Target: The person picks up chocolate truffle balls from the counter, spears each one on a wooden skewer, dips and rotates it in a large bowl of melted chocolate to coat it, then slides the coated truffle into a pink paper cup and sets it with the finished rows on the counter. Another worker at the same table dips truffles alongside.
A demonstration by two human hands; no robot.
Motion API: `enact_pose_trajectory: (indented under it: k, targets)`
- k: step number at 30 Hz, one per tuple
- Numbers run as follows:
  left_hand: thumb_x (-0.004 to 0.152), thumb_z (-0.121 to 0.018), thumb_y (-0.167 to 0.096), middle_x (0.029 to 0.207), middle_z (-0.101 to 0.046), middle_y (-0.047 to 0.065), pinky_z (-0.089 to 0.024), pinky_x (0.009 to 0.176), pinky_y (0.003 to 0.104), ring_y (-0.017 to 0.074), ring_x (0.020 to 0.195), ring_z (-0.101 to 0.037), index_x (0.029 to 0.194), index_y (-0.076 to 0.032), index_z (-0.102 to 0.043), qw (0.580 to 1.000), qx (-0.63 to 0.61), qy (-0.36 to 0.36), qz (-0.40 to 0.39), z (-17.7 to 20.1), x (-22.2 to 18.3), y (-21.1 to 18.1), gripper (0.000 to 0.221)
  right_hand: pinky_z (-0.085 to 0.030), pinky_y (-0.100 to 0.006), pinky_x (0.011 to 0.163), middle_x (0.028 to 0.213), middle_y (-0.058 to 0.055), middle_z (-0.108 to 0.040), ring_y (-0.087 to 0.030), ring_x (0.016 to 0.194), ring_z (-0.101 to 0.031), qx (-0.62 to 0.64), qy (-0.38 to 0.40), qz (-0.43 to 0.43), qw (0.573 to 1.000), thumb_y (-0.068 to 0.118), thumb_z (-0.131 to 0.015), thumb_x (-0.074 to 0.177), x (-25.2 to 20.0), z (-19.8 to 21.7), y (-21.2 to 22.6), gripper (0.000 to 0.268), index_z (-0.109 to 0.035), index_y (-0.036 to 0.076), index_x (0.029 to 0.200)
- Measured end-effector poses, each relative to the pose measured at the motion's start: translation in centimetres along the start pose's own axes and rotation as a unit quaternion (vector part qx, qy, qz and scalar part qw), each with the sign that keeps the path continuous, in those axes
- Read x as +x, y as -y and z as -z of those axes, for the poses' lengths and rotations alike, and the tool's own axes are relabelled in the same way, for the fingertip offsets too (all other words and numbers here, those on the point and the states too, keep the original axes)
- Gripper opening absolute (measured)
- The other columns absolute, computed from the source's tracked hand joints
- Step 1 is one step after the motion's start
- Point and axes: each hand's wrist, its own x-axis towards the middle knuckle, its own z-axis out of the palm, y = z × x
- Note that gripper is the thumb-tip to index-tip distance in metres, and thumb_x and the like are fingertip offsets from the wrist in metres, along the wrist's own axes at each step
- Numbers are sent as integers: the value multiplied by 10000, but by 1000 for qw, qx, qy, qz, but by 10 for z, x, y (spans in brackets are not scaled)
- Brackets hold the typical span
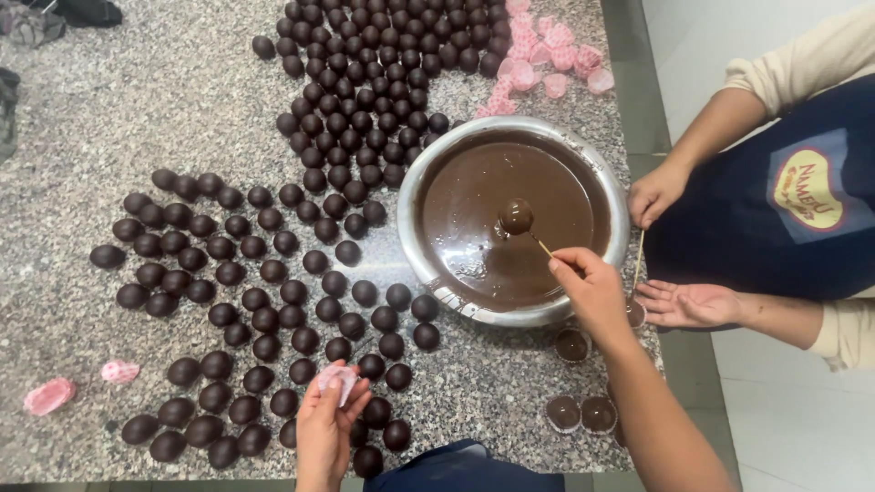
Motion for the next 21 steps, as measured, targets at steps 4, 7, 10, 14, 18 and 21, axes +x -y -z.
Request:
enact_pose_trajectory:
  k: [4,7,10,14,18,21]
  targets:
    - [1032,-475,-184,1258,-663,194,-580,915,457,287,1070,-699,1377,13,-530,1000,6,20,7,-18,0,-2,401,-454,-220,658,810,28,-661,-45,739,-555,1,-9,9,1000,163,-713,946,-10,1,-1,203,-742,-2,1060]
    - [1025,-467,-176,1311,-648,193,-582,933,462,290,1127,-679,1386,20,-522,999,6,37,16,-26,0,-2,414,-450,-214,648,794,30,-654,-39,725,-545,1,-12,5,1000,163,-718,945,-16,1,-3,199,-745,4,1062]
    - [1023,-465,-167,1335,-643,196,-585,939,467,290,1140,-664,1387,25,-524,999,8,48,18,-30,0,-1,416,-444,-213,641,790,32,-651,-37,718,-538,12,-9,-2,1000,163,-720,944,-20,1,-2,200,-748,6,1064]
    - [1018,-480,-167,1320,-650,201,-585,938,471,291,1118,-674,1382,29,-538,998,14,59,24,-32,-1,0,417,-446,-208,651,805,38,-653,-32,730,-541,27,-4,-1,1000,155,-711,950,-23,1,-2,196,-745,-1,1065]
    - [1007,-522,-176,1227,-705,180,-582,894,448,273,1043,-686,1359,13,-587,996,57,48,38,-39,-4,-2,405,-456,-212,664,815,28,-667,-40,742,-558,27,-7,1,1000,147,-707,950,-24,0,-2,196,-744,-6,1066]
    - [1001,-544,-167,1172,-749,143,-564,895,371,222,1025,-697,1318,16,-645,975,189,108,-46,-55,-11,0,379,-481,-226,697,837,6,-692,-59,771,-594,16,-7,8,1000,152,-708,949,-24,-2,-5,200,-743,-5,1068]
